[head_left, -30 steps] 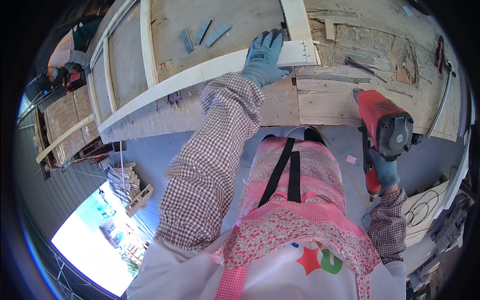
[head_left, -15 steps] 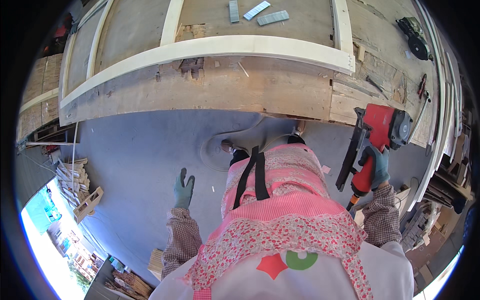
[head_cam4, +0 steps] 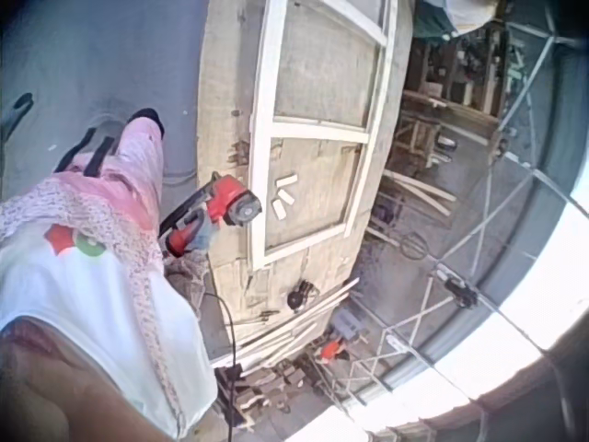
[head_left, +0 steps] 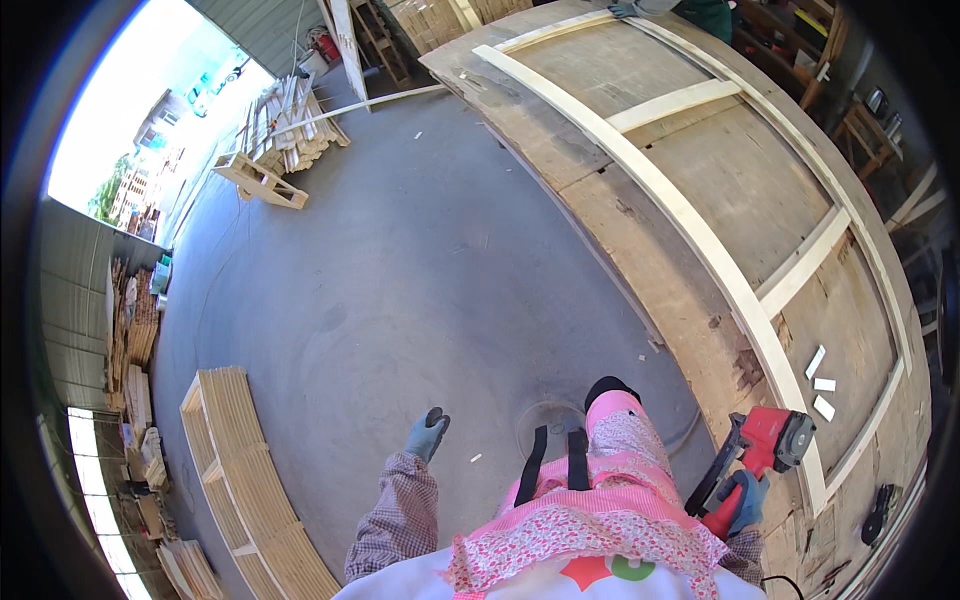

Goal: The person assembles a wooden frame on a workbench by positioning planks and securing them with a red nail gun. They repeatedly align pieces, drive nails, and adjust the frame to complete the structure.

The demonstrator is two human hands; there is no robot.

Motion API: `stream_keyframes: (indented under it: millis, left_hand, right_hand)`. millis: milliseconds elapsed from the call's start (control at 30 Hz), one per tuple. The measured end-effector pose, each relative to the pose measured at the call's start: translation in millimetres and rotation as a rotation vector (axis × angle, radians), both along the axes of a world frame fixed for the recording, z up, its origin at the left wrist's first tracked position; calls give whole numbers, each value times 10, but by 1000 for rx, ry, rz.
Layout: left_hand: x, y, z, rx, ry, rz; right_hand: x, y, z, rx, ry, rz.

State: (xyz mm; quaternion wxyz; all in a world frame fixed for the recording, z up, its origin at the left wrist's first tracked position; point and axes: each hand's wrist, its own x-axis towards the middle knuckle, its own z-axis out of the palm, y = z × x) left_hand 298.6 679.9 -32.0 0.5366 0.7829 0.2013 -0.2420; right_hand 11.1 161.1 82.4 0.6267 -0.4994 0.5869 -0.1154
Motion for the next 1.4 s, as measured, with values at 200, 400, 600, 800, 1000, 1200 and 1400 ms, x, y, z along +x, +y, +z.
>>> stream_keyframes:
  millis: [200, 400, 600, 800, 1000, 1200, 1400]
  left_hand:
    - [1332, -248, 331, -304, -173, -99]
    - [3146, -39, 542, -352, -267, 81]
    - [4108, 474, 329, -72, -11, 138]
    - [5121, 588, 185, -34, 266, 309]
    - [7282, 422, -300, 15, 141, 43]
    - [9760, -611, 129, -132, -173, -263]
    - [10922, -1742, 274, -132, -121, -601]
  right_hand:
    - [2194, 38, 211, -32, -64, 412]
    - [4473, 41, 405, 45, -138, 674]
    - [6665, 142, 796, 109, -187, 829]
    - [8411, 88, 1125, 0, -232, 864]
    - [9532, -193, 611, -251, -22, 674]
    - [10292, -896, -27, -584, 452, 596]
    - [10698, -1706, -1112, -803, 911, 646]
